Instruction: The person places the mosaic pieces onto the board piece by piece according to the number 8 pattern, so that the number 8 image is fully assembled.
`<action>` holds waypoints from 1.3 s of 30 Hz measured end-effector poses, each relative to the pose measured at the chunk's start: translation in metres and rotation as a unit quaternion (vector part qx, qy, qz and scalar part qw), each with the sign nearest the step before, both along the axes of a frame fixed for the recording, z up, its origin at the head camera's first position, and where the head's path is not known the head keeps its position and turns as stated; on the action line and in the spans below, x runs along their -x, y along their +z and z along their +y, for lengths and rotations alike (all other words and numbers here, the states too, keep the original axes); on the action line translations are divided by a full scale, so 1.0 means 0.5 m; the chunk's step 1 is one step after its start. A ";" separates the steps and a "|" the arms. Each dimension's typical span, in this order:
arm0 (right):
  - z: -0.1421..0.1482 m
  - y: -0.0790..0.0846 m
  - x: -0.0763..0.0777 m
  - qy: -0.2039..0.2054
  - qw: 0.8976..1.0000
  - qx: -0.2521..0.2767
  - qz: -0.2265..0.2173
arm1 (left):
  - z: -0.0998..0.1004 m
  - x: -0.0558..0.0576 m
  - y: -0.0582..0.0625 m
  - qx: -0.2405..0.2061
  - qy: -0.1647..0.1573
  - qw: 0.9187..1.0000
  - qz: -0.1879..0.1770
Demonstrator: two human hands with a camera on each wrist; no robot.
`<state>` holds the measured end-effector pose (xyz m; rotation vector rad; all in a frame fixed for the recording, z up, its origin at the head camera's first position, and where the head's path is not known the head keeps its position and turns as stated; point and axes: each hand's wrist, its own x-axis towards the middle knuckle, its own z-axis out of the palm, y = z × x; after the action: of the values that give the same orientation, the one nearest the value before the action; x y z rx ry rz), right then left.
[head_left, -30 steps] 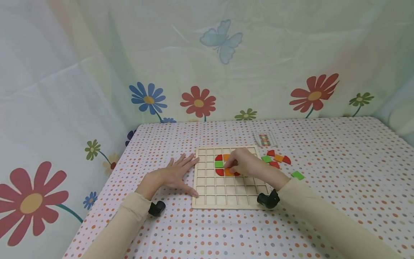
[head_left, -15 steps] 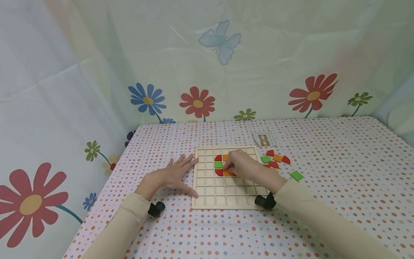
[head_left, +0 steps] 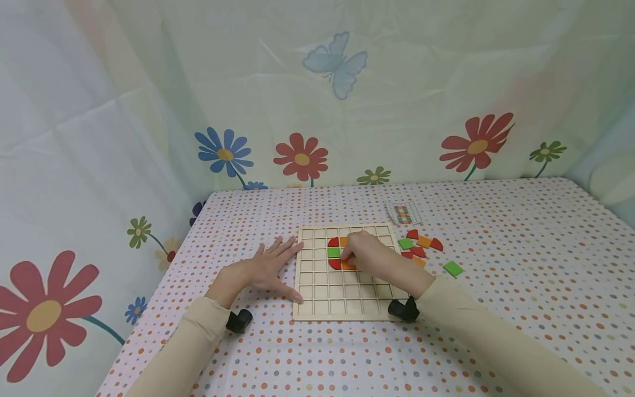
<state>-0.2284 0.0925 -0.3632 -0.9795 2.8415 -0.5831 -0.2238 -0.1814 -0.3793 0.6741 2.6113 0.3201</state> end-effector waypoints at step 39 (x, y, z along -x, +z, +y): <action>0.289 0.002 0.037 -0.171 0.984 0.009 -0.044 | -0.001 0.001 0.001 -0.004 -0.007 1.000 0.001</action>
<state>-0.2469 0.2371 -0.3620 -0.4512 2.9442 -0.6621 -0.2245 -0.1818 -0.3786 0.6958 2.6078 0.3246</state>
